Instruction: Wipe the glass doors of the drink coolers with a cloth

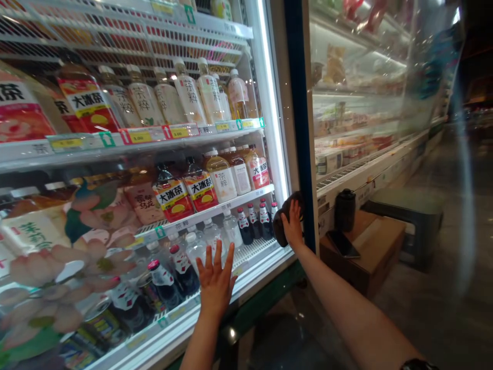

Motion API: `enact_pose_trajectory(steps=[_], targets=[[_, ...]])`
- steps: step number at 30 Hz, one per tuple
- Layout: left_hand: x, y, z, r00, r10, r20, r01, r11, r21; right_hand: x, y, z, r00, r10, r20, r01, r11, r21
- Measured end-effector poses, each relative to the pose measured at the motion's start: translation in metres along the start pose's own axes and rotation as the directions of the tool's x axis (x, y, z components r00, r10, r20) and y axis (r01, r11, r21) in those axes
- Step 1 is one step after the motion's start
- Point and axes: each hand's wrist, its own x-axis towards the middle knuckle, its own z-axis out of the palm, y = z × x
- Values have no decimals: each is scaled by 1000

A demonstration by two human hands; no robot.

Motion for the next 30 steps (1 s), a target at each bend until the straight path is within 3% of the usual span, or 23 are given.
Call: enact_pose_trajectory(steps=[5,12,18,21,24,25,26,28,29,30], targets=[[-2,2,3,1000,8,2,-8,1000,-13,-32,21,5,982,186,-22,-186,982,27],[-5,-2,6,1000,-10,18,11,1000,-7,-5,14,0,990,142,3,-142,990,26],[-19,-11,2,998,-2,60,1,1000,20,-50,21,4,950,309,-47,-309,951,10],[-27,-17,-2,997,-27,75,24,999,43,-58,-8,22,966,255,-48,-255,967,9],[-33,-24,-7,997,-51,63,47,996,71,-76,-47,37,999,-20,39,23,996,-90],[-36,-26,-9,997,-59,57,54,995,82,-87,-55,39,981,-160,106,174,974,-144],[-38,-28,-10,996,-66,52,60,994,94,-97,-58,38,931,-309,193,344,921,-185],[-43,-32,-14,996,-77,52,71,991,115,-115,-51,29,747,-548,376,641,744,-189],[-46,-35,-16,995,-82,56,74,990,124,-120,-43,22,644,-624,442,742,652,-160],[-48,-38,-19,995,-85,60,77,988,132,-121,-33,14,572,-663,482,798,586,-142]])
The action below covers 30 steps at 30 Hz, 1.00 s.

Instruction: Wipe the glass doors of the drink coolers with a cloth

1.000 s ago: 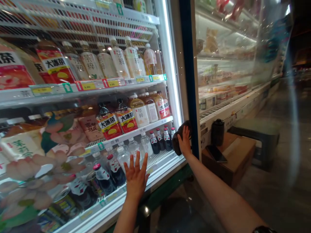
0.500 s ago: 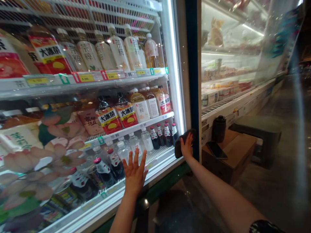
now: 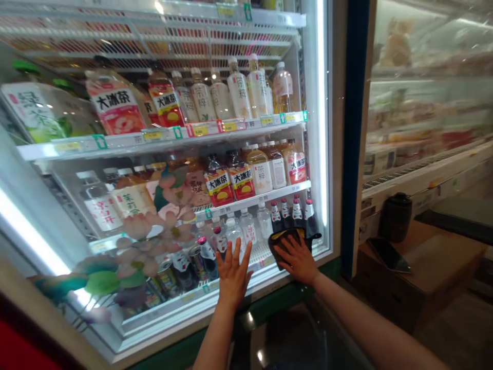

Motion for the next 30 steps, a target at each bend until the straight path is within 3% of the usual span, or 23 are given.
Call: enact_pose_trajectory(steps=[2,4,6,8,10,12,14,16,19,21,23,26,30], targets=[[-5,-8,-6,1000,-2,11,2,1000,15,-10,16,-5,1000,-10,-2,10,999,-44],[-10,-17,-13,1000,-7,24,6,1000,29,2,23,-10,994,90,-55,-93,993,-73],[-15,-26,-21,999,-26,30,24,999,42,30,10,-14,974,189,-127,-200,976,-80],[-21,-35,-27,999,-40,33,38,998,54,57,-20,-14,959,222,-176,-238,968,-74],[-29,-43,-32,998,-54,33,51,996,75,68,-53,-9,975,152,-164,-164,984,-64],[-39,-51,-35,997,-64,40,59,993,107,57,-73,-3,993,-31,-114,27,999,-36],[-51,-61,-38,996,-74,56,65,987,144,36,-73,2,968,-239,-82,240,971,1],[-65,-74,-42,994,-83,69,69,982,176,20,-62,6,936,-342,-79,344,939,9],[-84,-95,-53,989,-126,71,108,970,217,34,-60,3,960,-244,-137,246,969,1],[-96,-109,-64,983,-164,85,139,961,238,60,-85,-2,977,-106,-183,110,994,11],[-108,-122,-75,973,-209,98,178,950,258,84,-125,-5,980,-54,-190,61,998,29],[-125,-138,-88,954,-279,107,240,928,286,92,-176,-1,971,-190,-144,199,979,51],[-144,-155,-100,926,-368,81,328,892,312,78,-183,8,904,-405,-136,418,905,81]])
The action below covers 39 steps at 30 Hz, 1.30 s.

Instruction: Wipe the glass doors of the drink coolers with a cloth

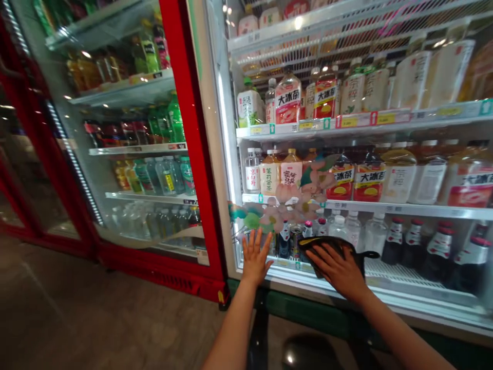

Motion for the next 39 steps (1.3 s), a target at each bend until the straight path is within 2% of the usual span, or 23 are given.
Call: enact_pose_trajectory(steps=[1,3,5,7,8,10,12,13,14,16,19,21,23,26,28,30,32,34,36,39], targets=[[-2,-5,0,1000,-24,-4,24,1000,2,1,2,0,1000,0,-7,0,1000,9],[-5,-15,-1,998,-61,-13,61,998,5,14,2,-2,995,92,-34,-92,996,7],[-7,-23,-2,996,-84,-17,85,996,8,40,-11,-1,970,231,-78,-232,973,-6],[-9,-30,-2,994,-107,-14,107,994,8,65,-34,5,957,274,-97,-276,961,-3],[-10,-33,-3,993,-120,-12,120,993,6,74,-45,9,968,236,-82,-236,972,5],[-13,-39,-4,987,-158,-14,158,987,3,80,-60,16,997,68,-31,-66,997,33],[-16,-44,-4,981,-193,-25,193,981,3,79,-62,17,996,-93,15,93,994,55],[-17,-47,-5,979,-203,-31,204,979,2,79,-59,15,993,-120,21,118,991,56],[-19,-50,-6,978,-208,-36,208,978,1,82,-55,12,994,-104,15,104,993,49],[-22,-56,-7,978,-204,-41,204,979,-2,98,-52,6,1000,6,-30,-5,1000,29],[-28,-62,-7,975,-216,-45,216,976,1,135,-69,7,985,141,-102,-138,990,28],[-32,-65,-7,967,-252,-48,252,968,11,150,-89,16,992,91,-90,-86,994,60],[-37,-69,-7,957,-286,-50,288,958,22,152,-105,29,997,-70,-40,74,991,115],[-43,-78,-10,950,-310,-49,311,950,31,146,-113,40,961,-275,18,268,948,173],[-46,-86,-13,945,-322,-53,325,945,39,154,-113,41,960,-279,22,271,948,169],[-50,-95,-16,938,-340,-64,343,938,54,174,-115,38,975,-223,-6,221,964,145],[-55,-102,-20,933,-353,-73,358,931,72,198,-122,36,982,-179,-55,184,976,112],[-61,-107,-23,933,-353,-66,358,930,88,217,-133,38,975,-189,-120,200,976,88],[-67,-110,-25,939,-341,-42,343,934,102,226,-145,44,958,-226,-177,242,967,75],[-77,-111,-26,947,-321,-8,320,940,119,222,-158,58,944,-263,-201,282,957,72]])
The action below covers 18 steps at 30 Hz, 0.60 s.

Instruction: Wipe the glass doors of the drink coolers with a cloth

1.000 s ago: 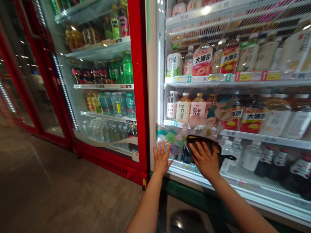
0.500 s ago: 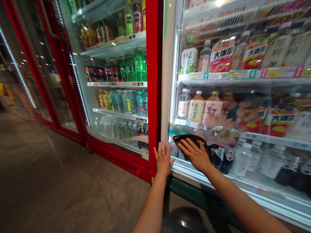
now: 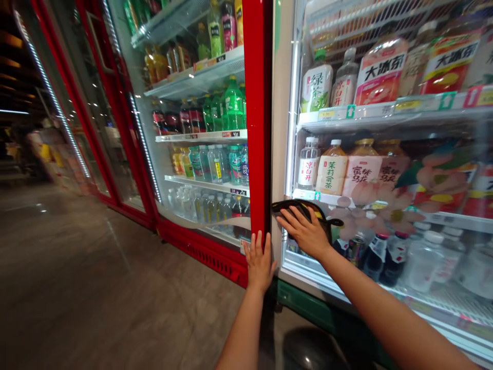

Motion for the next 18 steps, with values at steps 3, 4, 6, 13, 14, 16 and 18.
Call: enact_pose_trajectory(steps=[3,4,6,13,14,16,18], targets=[[-8,-2,3,1000,0,7,0,1000,14,-9,-14,14,1000,-7,12,7,1000,6],[-11,-2,5,1000,-1,11,1,1000,15,-13,-21,19,1000,-10,15,10,1000,9],[-16,-3,9,1000,-6,22,6,1000,15,-23,-35,31,999,-36,25,35,999,25],[-33,-11,16,999,-32,33,32,999,2,-95,-70,57,969,-240,55,229,962,149],[-33,-13,15,999,-32,33,32,999,0,-99,-67,55,965,-255,62,243,957,161],[-33,-15,15,999,-37,28,37,999,-3,-98,-56,47,966,-240,98,223,961,163],[-31,-16,15,999,-48,25,49,999,-9,-88,-47,38,981,-134,138,118,986,120]])
